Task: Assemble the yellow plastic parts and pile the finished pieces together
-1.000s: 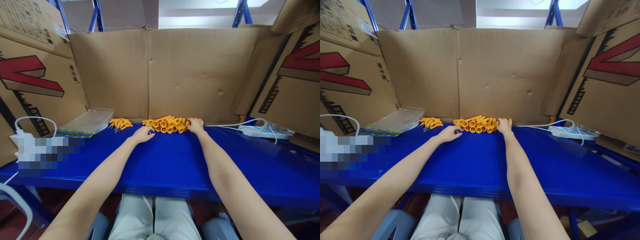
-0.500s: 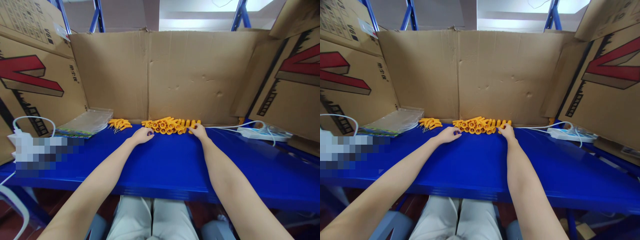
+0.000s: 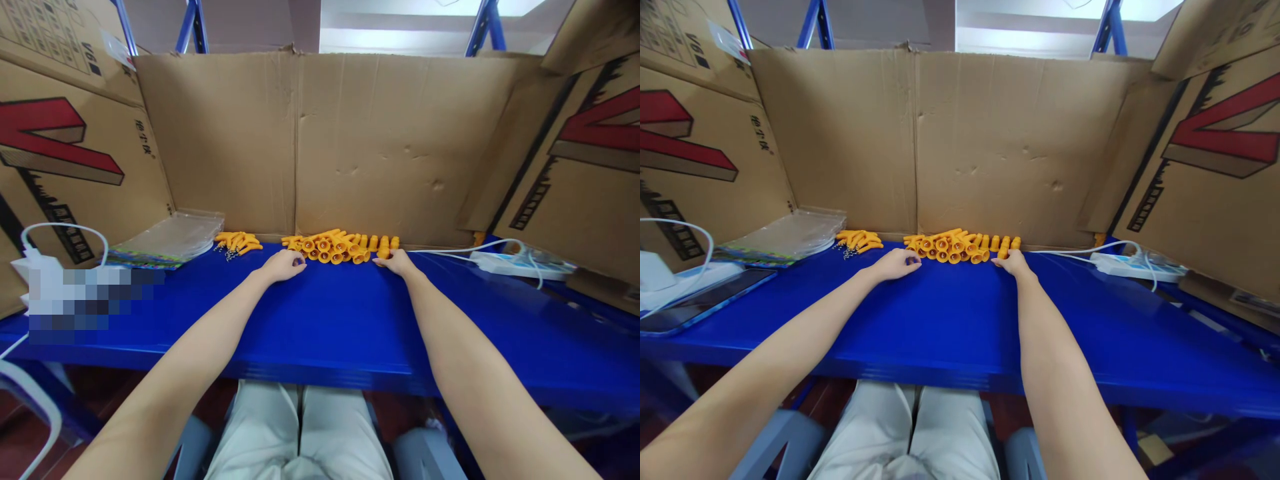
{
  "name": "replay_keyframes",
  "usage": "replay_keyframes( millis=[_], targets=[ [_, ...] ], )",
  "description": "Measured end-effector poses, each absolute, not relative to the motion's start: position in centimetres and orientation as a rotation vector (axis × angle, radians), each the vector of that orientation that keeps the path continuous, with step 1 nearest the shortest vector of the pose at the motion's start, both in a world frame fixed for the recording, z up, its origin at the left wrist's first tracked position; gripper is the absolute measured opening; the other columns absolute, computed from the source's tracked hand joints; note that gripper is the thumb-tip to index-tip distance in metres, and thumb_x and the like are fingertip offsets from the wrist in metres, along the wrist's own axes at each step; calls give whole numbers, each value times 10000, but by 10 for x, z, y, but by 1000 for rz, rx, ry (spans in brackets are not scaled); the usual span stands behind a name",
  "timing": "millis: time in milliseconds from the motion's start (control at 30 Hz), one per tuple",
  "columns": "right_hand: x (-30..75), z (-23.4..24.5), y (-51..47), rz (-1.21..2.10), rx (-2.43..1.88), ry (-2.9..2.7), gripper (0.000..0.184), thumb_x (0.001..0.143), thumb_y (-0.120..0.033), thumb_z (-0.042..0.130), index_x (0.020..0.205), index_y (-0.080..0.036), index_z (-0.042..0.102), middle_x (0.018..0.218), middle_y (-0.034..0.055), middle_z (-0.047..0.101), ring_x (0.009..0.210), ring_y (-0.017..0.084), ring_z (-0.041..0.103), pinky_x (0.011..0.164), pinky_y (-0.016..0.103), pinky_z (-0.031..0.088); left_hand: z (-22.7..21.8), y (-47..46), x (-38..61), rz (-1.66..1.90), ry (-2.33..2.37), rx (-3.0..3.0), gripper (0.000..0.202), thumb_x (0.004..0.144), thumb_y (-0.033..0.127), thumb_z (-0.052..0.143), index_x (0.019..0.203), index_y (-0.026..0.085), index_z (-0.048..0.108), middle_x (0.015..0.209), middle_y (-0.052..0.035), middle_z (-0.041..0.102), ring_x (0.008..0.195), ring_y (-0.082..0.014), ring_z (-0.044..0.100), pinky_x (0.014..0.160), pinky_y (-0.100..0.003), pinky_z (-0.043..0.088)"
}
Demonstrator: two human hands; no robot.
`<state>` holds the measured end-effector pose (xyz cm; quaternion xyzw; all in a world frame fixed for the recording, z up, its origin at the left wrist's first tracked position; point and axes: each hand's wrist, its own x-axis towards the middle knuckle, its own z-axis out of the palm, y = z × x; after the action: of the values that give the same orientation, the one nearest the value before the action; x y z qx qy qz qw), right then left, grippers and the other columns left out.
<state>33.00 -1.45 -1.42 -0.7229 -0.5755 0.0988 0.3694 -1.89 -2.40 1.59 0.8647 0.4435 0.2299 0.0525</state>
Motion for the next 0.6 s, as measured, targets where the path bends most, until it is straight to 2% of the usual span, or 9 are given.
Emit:
replay_keyframes(
  millis=[133,367,500,600],
  targets=[
    [322,-13,-26,128,-1935,-1493,255,763,-308,709,911,-102,683,909,132,704,859,236,659,765,308,489,17,-24,-19,680,1357,2628,230,784,336,551,863,191,712,774,-40,695,687,-166,610,648,-269,432],
    [321,-9,-28,99,-1982,-1577,321,776,-329,695,993,-92,693,958,154,711,899,260,674,760,305,491,20,-25,-20,689,1415,2632,225,789,327,552,865,194,717,798,-55,701,724,-192,629,692,-291,462],
    [322,-8,-28,131,-1982,-1586,313,779,-332,690,988,-98,691,935,141,708,892,260,673,771,311,492,26,-23,-32,775,1729,2557,240,797,300,552,933,189,715,1000,-98,698,945,-249,635,826,-336,477],
    [321,-7,-29,151,-1999,-1607,331,788,-345,681,1005,-94,680,944,140,702,898,261,667,772,311,488,31,-20,-46,781,2153,2353,350,810,322,540,1105,182,668,1201,-132,621,1164,-293,547,962,-393,439]
  ],
)
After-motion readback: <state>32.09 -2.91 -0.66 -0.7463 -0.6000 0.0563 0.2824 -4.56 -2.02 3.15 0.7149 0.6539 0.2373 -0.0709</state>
